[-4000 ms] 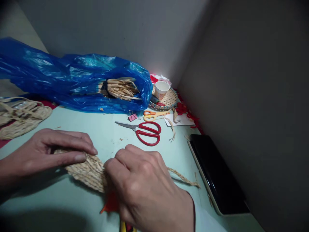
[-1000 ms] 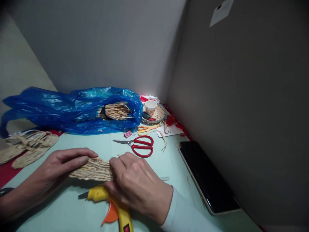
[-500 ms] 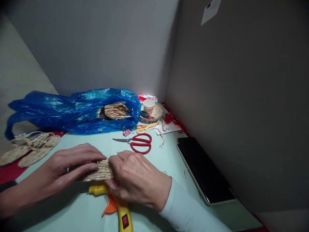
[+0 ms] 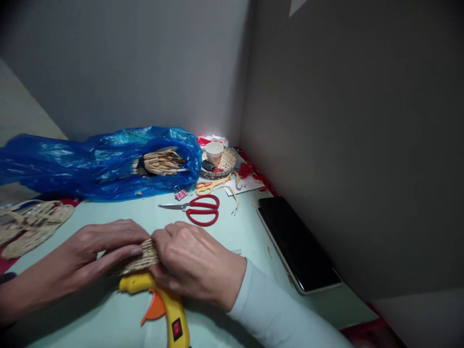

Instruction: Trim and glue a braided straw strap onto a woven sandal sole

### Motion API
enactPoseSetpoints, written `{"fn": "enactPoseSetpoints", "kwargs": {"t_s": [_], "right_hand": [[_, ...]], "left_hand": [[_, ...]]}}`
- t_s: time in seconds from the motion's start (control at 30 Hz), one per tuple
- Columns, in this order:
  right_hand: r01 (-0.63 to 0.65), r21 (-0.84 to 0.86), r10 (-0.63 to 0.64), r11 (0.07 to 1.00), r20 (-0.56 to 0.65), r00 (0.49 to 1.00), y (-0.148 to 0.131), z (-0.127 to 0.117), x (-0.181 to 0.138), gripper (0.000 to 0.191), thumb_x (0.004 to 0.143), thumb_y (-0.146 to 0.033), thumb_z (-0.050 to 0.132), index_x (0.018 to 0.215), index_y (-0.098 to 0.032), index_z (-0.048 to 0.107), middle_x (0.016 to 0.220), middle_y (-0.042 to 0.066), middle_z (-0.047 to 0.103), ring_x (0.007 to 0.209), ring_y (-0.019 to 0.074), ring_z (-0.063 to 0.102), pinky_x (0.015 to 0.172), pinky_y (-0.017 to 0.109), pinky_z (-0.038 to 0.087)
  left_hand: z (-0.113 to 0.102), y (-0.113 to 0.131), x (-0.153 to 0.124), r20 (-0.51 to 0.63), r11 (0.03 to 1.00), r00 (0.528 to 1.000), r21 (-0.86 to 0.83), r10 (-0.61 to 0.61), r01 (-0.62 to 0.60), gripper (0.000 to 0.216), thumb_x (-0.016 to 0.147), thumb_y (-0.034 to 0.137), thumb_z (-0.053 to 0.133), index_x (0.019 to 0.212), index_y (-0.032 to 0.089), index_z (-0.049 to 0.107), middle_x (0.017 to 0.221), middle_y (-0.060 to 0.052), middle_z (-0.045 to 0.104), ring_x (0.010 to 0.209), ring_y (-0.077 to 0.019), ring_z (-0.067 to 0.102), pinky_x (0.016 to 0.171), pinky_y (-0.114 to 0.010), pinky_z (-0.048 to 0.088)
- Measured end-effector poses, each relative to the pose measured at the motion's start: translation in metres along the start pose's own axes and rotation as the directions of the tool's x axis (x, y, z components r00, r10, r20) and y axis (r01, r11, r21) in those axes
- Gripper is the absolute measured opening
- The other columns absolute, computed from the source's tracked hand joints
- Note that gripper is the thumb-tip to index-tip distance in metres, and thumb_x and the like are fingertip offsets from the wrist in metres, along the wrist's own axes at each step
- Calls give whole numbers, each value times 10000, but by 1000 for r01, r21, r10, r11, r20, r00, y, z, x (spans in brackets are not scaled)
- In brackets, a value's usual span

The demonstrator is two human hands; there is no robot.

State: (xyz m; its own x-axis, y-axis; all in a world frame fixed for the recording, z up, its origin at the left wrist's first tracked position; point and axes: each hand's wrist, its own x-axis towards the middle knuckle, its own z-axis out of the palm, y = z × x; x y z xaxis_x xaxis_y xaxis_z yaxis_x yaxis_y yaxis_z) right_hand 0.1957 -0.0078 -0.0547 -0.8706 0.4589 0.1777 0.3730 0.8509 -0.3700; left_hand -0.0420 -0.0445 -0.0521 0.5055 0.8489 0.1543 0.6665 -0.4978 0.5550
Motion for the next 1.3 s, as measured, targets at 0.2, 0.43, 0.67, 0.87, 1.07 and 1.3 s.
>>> {"fn": "enactPoseSetpoints", "kwargs": {"t_s": [0.2,0.43,0.67,0.87,1.07,1.3], "right_hand": [[55,-7,-55,998,-9,998,2,0,1,209,1013,-299,617,1091,-105,621,910,62,663,783,190,549,680,295,397],[38,-103,-45,994,-67,997,1,0,-1,240,1058,-341,539,1150,-124,584,914,62,680,778,211,557,621,337,347],[2,-31,-7,1000,-152,988,3,1,-2,306,1077,-370,500,1287,-149,497,997,101,721,816,239,657,643,320,419],[4,4,-3,1000,-225,974,6,2,-4,630,1027,-273,573,1530,-98,236,1131,171,763,982,308,723,755,366,500],[17,93,6,995,-239,971,11,-3,-5,427,1007,-304,642,1345,-79,513,1051,141,764,925,289,734,760,358,515],[93,61,-67,994,-341,938,14,-3,-4,414,1106,-418,440,1113,-83,683,915,123,752,779,230,686,698,323,480]], "left_hand": [[-4,7,6,8,998,999,-45,-32,32,278,1032,324,510,905,257,748,832,2,764,764,-173,681,721,-263,476],[-10,19,14,41,994,996,-62,-83,85,308,978,338,544,824,219,783,801,-20,781,737,-171,702,698,-244,511],[-14,28,20,-3,960,975,-177,-221,217,292,899,465,639,786,266,822,863,-24,809,836,-227,750,756,-256,547],[-14,25,20,-36,916,947,-268,-320,299,283,847,520,704,748,289,834,866,-7,820,807,-222,746,751,-242,525],[-12,18,19,-39,876,926,-342,-374,340,268,828,517,721,755,292,844,903,-17,828,848,-243,745,768,-264,533],[-13,14,19,-91,861,904,-355,-418,363,293,783,529,737,739,259,844,886,-39,833,827,-256,727,732,-286,540]]}}
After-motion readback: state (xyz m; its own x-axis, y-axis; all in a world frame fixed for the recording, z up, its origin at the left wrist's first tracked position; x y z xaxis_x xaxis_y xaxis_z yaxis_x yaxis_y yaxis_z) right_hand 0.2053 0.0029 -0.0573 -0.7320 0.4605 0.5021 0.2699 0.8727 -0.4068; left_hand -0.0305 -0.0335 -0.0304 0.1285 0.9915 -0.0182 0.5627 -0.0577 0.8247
